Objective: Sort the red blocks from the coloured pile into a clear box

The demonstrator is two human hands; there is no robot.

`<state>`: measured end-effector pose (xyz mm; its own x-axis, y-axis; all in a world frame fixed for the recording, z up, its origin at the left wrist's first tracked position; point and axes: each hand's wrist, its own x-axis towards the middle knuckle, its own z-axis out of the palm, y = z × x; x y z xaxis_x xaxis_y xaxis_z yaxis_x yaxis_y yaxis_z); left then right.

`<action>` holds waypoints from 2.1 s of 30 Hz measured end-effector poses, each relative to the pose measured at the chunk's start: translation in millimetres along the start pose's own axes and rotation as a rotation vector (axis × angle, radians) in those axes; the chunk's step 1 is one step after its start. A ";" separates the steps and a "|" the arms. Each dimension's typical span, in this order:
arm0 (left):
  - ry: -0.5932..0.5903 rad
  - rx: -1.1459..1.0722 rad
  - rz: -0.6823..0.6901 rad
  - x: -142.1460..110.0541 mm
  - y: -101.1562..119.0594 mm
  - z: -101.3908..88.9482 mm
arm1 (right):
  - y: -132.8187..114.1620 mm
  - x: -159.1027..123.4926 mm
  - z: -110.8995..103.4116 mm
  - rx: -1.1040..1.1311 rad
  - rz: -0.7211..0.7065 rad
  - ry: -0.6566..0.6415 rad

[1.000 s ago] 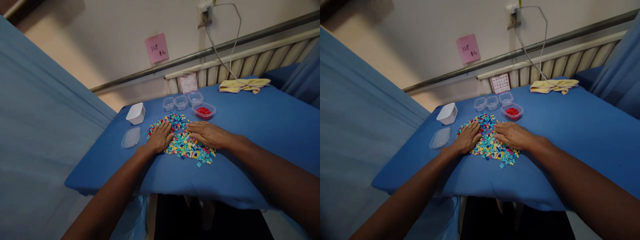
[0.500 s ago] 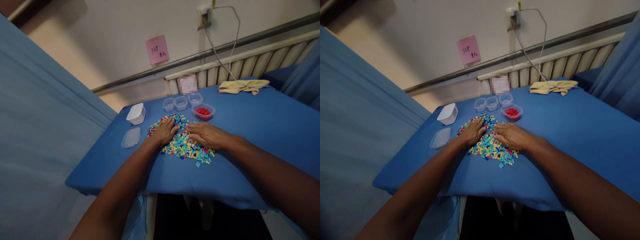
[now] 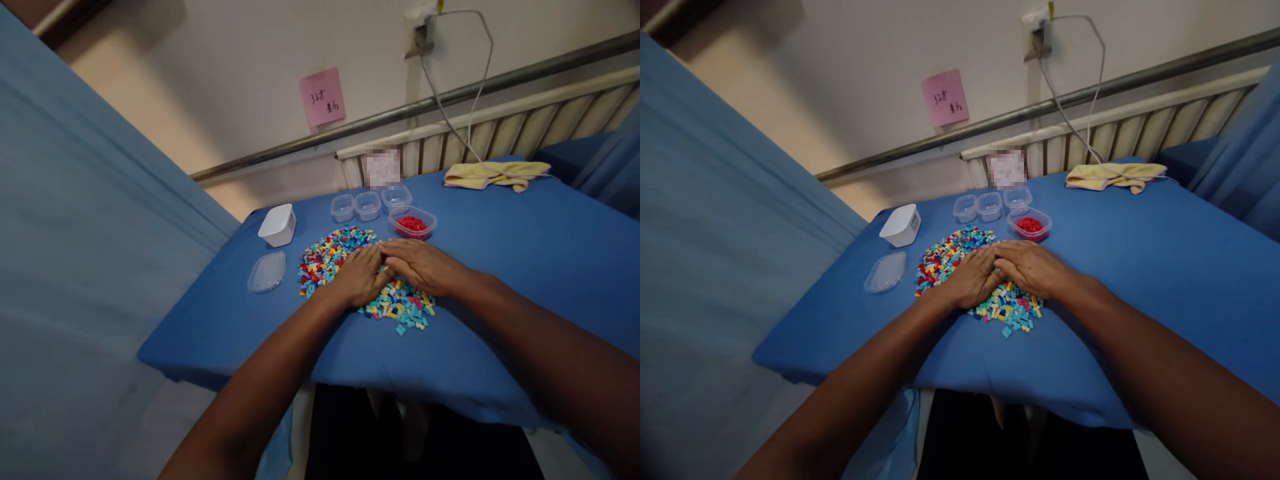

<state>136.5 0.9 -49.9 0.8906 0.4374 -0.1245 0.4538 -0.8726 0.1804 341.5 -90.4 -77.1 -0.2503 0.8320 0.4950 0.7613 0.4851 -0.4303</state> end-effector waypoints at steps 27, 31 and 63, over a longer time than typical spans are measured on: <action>0.055 -0.049 -0.181 -50.4 5.6 -6.3 | 6.3 -10.1 2.4 -0.006 0.037 -0.034; 0.035 0.027 -0.342 -78.3 -15.5 -5.5 | -0.5 -7.4 3.0 -0.012 0.007 -0.058; -0.007 -0.094 -0.017 -105.9 28.5 12.0 | 0.4 -10.3 23.4 -0.135 0.051 -0.306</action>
<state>54.8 -72.9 -43.3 0.8828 0.4499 -0.1354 0.4698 -0.8408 0.2690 330.4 -92.5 -100.0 -0.3625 0.9063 0.2172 0.8446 0.4180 -0.3345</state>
